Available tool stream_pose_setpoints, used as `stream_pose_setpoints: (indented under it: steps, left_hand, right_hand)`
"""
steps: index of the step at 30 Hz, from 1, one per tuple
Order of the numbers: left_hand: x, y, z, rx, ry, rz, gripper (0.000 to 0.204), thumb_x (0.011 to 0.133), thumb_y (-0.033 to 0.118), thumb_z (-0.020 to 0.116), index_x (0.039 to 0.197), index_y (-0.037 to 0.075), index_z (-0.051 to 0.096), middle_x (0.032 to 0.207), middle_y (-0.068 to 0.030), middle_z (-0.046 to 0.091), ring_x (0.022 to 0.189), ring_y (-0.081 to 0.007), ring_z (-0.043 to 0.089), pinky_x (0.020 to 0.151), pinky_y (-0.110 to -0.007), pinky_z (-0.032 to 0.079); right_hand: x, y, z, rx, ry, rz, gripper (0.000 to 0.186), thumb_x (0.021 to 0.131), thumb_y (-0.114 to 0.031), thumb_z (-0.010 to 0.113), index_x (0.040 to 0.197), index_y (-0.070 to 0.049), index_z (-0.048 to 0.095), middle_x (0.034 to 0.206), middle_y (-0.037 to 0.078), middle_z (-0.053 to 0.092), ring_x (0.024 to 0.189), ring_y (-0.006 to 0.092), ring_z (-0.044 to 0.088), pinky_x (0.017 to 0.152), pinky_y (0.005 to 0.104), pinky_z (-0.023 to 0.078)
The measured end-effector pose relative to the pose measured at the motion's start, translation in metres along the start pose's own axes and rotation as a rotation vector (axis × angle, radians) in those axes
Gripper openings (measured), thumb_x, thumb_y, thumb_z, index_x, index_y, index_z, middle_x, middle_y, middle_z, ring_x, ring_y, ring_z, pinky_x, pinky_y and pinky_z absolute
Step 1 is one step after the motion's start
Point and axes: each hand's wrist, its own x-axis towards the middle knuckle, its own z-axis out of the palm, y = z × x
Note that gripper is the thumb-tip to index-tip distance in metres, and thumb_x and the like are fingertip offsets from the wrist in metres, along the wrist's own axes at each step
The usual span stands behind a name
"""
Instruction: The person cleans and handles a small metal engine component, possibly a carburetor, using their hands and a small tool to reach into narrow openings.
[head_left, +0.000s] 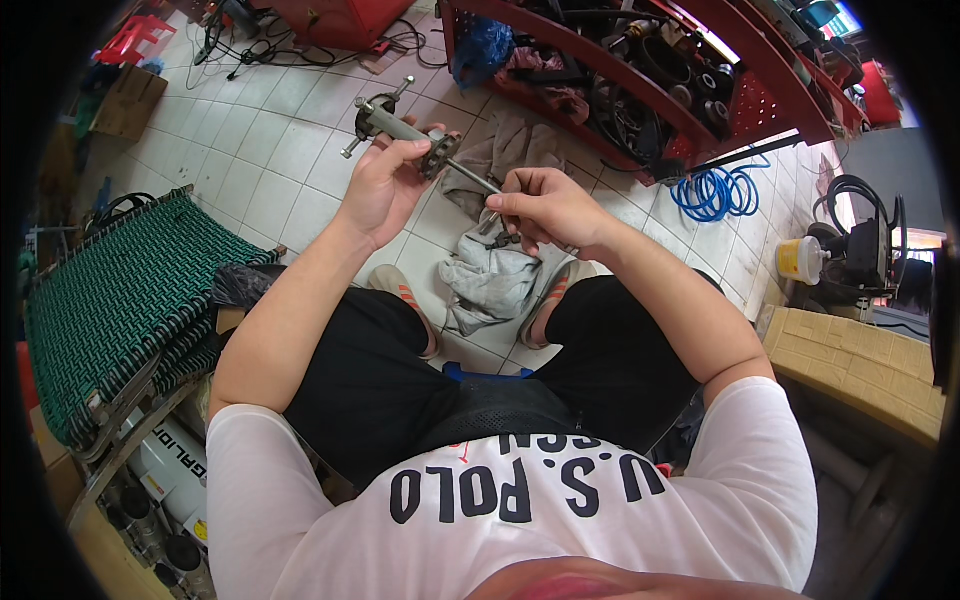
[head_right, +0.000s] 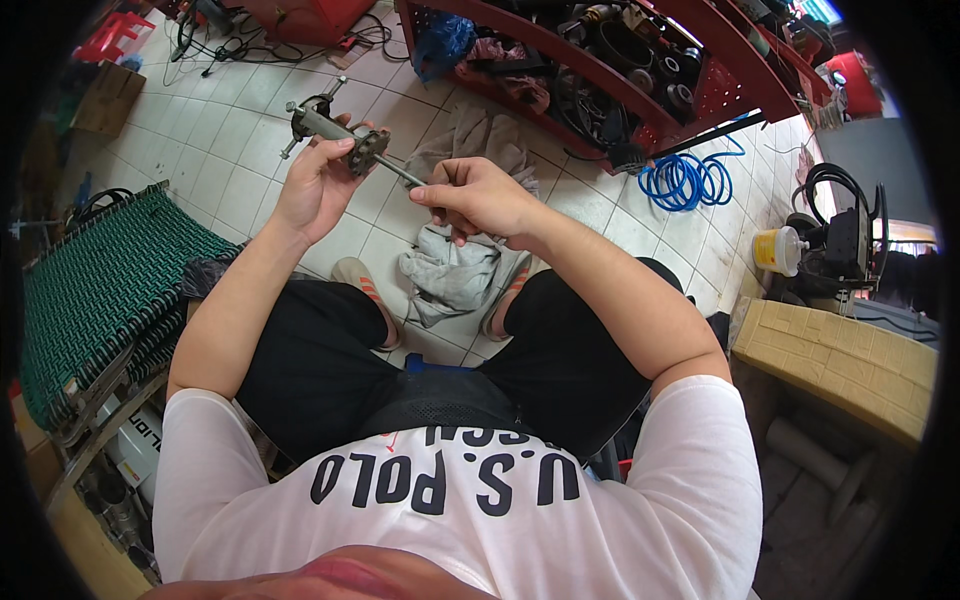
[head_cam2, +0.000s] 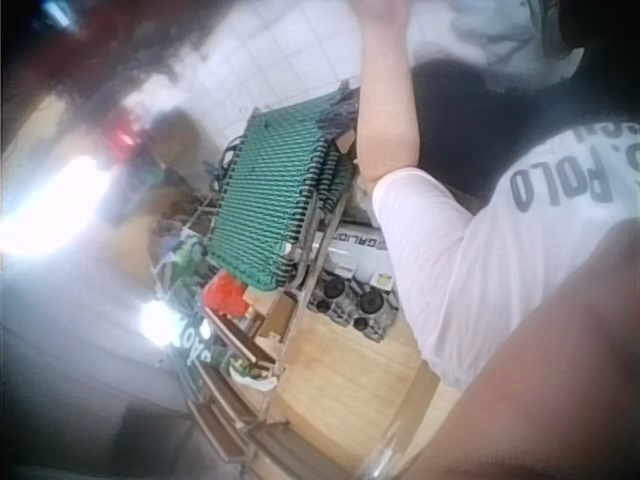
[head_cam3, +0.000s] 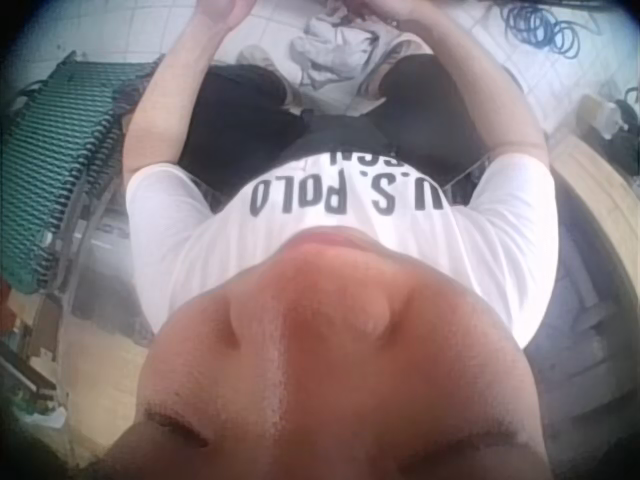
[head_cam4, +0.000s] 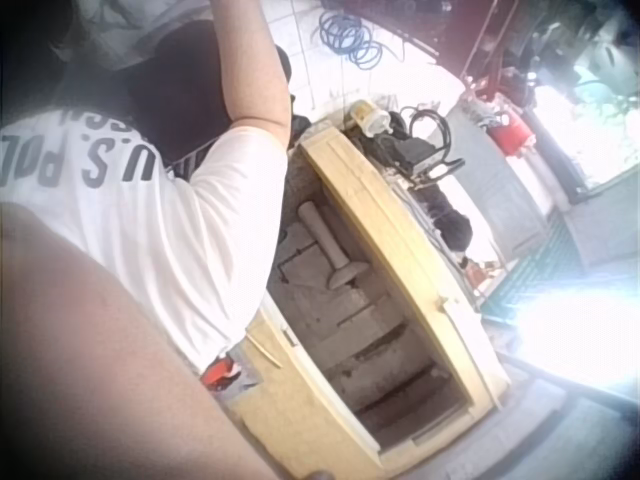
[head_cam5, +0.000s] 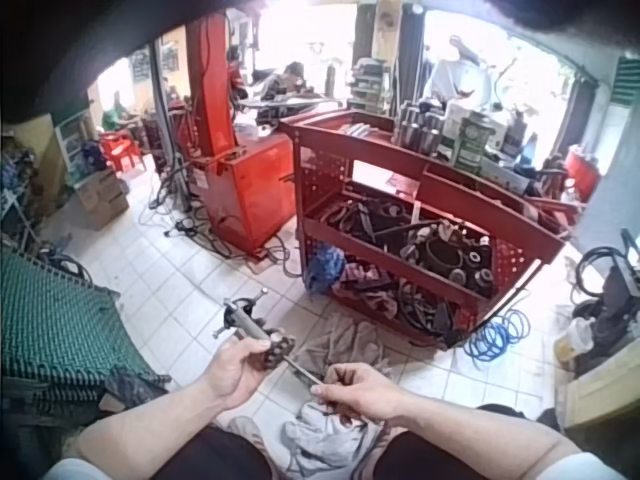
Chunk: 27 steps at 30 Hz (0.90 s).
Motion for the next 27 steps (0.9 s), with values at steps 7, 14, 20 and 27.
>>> stream_pose_setpoints:
  steps: [7,14,20,27]
  left_hand:
    - [0.001,0.000,-0.002,0.014,-0.002,-0.007,0.041,0.093,0.006,0.061,0.130,0.007,0.043,0.129,-0.0143,0.056,0.132,-0.0307,0.054,0.114,-0.043,0.041]
    - [0.001,-0.001,-0.002,0.022,0.037,-0.012,0.042,0.093,0.005,0.062,0.130,0.007,0.043,0.130,-0.0151,0.056,0.132,-0.0309,0.054,0.113,-0.043,0.042]
    - [0.007,-0.002,-0.007,0.071,0.029,-0.023,0.035,0.094,0.006,0.061,0.127,0.006,0.047,0.126,-0.0127,0.059,0.128,-0.0270,0.056,0.112,-0.042,0.043]
    - [0.009,-0.011,-0.015,0.161,0.049,0.015,0.022,0.096,0.011,0.064,0.116,0.006,0.057,0.121,-0.0103,0.063,0.117,-0.0203,0.060,0.108,-0.039,0.046]
  right_hand:
    - [-0.003,-0.006,0.003,-0.024,-0.023,0.021,0.029,0.094,-0.029,0.072,0.084,-0.005,0.060,0.068,0.003,0.062,0.046,0.0077,0.052,0.045,0.0235,0.045]
    - [-0.001,-0.002,0.002,0.063,-0.022,0.033,0.033,0.103,-0.033,0.058,0.097,-0.003,0.069,0.066,0.002,0.060,0.045,0.0075,0.048,0.043,0.0235,0.039]
    - [0.007,0.006,-0.004,-0.105,-0.019,-0.021,0.030,0.103,-0.031,0.060,0.097,-0.004,0.070,0.071,-0.001,0.058,0.059,0.0076,0.052,0.053,0.0247,0.043]
    - [0.007,0.011,0.000,-0.209,0.058,-0.038,0.029,0.096,-0.026,0.073,0.084,-0.008,0.054,0.073,0.001,0.060,0.062,0.0083,0.059,0.050,0.0247,0.043]
